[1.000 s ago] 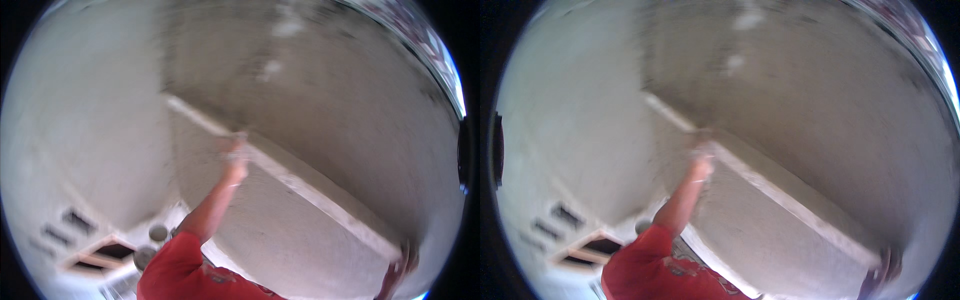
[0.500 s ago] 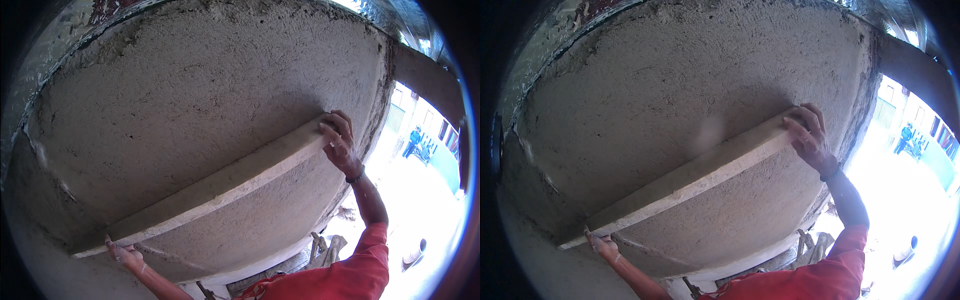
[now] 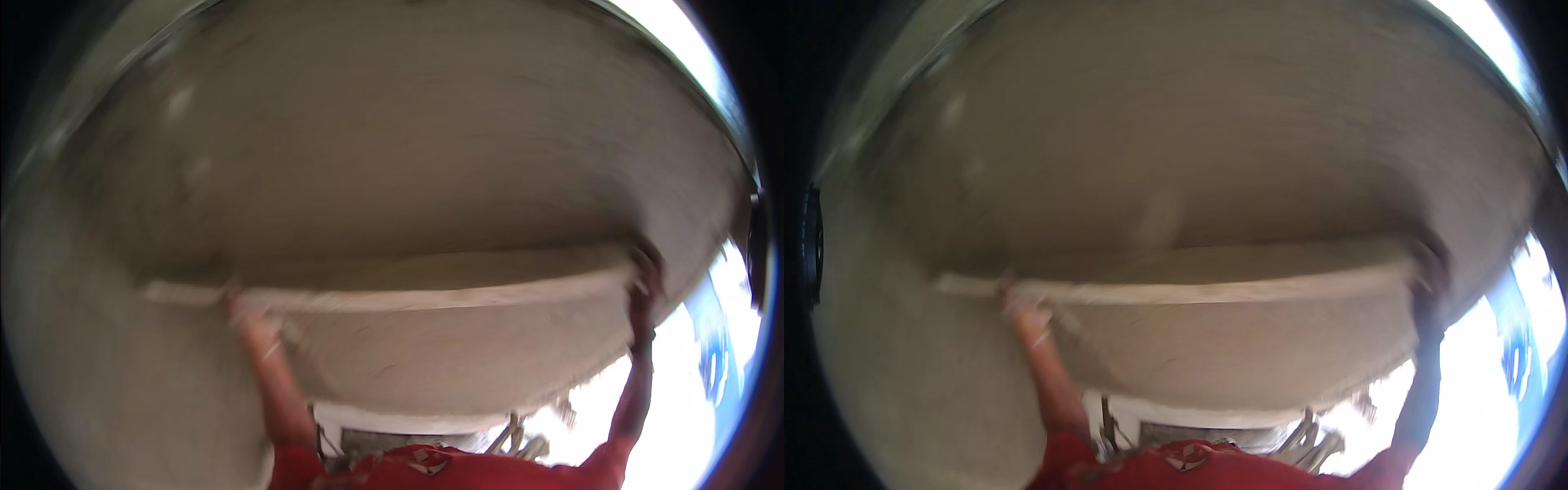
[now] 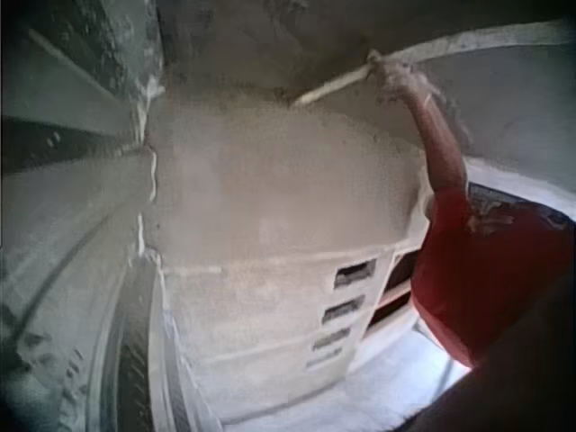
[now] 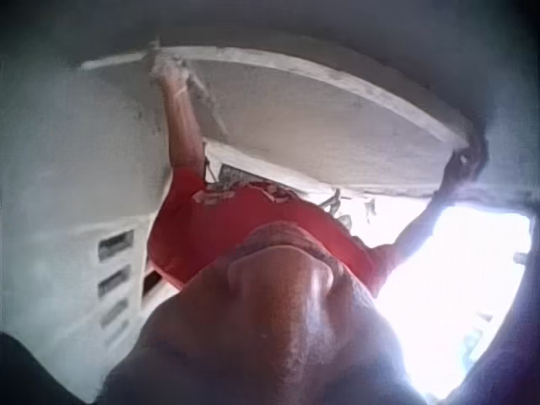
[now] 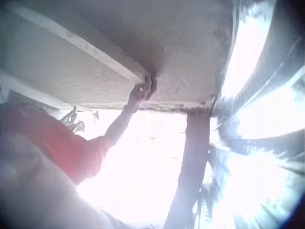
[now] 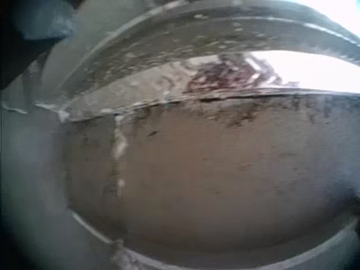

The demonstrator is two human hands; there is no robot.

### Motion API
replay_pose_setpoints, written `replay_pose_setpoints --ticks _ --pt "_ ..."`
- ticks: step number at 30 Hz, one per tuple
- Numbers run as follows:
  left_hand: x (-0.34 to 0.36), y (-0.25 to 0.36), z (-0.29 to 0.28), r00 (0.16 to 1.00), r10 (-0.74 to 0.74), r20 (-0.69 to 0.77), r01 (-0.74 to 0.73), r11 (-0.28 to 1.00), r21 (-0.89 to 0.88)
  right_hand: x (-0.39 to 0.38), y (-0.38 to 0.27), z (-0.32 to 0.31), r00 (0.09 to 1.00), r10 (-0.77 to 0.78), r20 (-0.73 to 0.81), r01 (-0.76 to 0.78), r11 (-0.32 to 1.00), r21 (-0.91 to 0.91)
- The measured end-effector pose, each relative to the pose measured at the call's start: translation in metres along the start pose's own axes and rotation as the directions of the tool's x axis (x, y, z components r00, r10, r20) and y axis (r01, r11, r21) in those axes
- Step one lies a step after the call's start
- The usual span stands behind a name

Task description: The person mixes plaster in a bucket using a trowel and applies the mixture to a masonry wall, then uses a long wooden straightedge to level and smooth the surface.

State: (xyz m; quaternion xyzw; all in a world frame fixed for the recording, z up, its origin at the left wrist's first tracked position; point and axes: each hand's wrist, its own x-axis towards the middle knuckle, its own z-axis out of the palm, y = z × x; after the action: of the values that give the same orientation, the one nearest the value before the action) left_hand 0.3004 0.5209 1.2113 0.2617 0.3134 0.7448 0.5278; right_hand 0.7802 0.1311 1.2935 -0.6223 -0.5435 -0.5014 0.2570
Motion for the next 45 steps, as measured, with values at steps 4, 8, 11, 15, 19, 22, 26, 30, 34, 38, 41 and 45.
replay_pose_setpoints --ticks 4,8,11,15,19,22,26,30,34,38,41,45 --pt "-0.017 -0.025 0.045 1.0 0.02 -0.017 -0.02 1.0 -0.014 -0.028 0.046 -0.043 0.997 0.062 0.035 -0.061 0.998 -0.031" --pt "-0.014 -0.022 0.055 0.997 0.013 0.079 -0.006 0.996 -0.084 -0.003 -0.003 -0.051 0.997 0.021 -0.072 -0.027 0.996 -0.086" --pt "-0.013 -0.015 0.06 0.998 0.026 0.057 -0.019 0.994 -0.11 0.022 -0.013 -0.042 0.982 -0.129 -0.135 0.12 0.99 -0.073" --pt "-0.013 -0.006 0.075 0.997 0.056 0.051 -0.052 0.996 -0.071 0.026 -0.002 -0.042 0.985 -0.099 -0.14 0.09 0.994 -0.069" --pt "-0.023 0.018 0.098 0.989 0.117 0.092 -0.109 0.991 -0.083 0.022 -0.01 -0.046 0.991 0.036 -0.132 -0.042 0.998 -0.042" --pt "-0.018 0.024 0.104 0.991 0.079 0.107 -0.073 0.996 -0.053 0.028 -0.015 -0.055 0.993 0.052 -0.109 -0.058 0.997 -0.053" --pt "-0.02 0.031 0.11 0.993 0.108 0.056 -0.111 0.991 0.068 0.026 -0.006 -0.059 0.992 -0.056 -0.116 0.053 0.998 -0.03" --pt "-0.016 0.037 0.117 0.99 0.073 0.118 -0.082 0.994 0.077 0.023 0.006 -0.06 0.987 -0.072 -0.141 0.066 0.997 -0.045" --pt "-0.023 0.049 0.125 0.989 0.09 0.119 -0.101 0.991 0.084 0.017 0.008 -0.064 0.992 0.031 -0.123 -0.037 0.998 -0.048" --pt "-0.04 0.064 0.138 0.99 0.108 0.087 -0.115 0.99 0.081 0.017 0.01 -0.071 0.993 0.014 -0.117 -0.02 0.999 -0.047" --pt "-0.045 0.069 0.142 0.985 0.118 0.126 -0.122 0.992 0.025 0.014 0.018 -0.076 0.995 0.027 -0.101 -0.033 0.998 -0.057" --pt "-0.053 0.075 0.152 0.984 0.115 0.134 -0.12 0.992 0.032 0.015 0.031 -0.08 0.99 -0.023 -0.141 0.017 0.999 -0.039"
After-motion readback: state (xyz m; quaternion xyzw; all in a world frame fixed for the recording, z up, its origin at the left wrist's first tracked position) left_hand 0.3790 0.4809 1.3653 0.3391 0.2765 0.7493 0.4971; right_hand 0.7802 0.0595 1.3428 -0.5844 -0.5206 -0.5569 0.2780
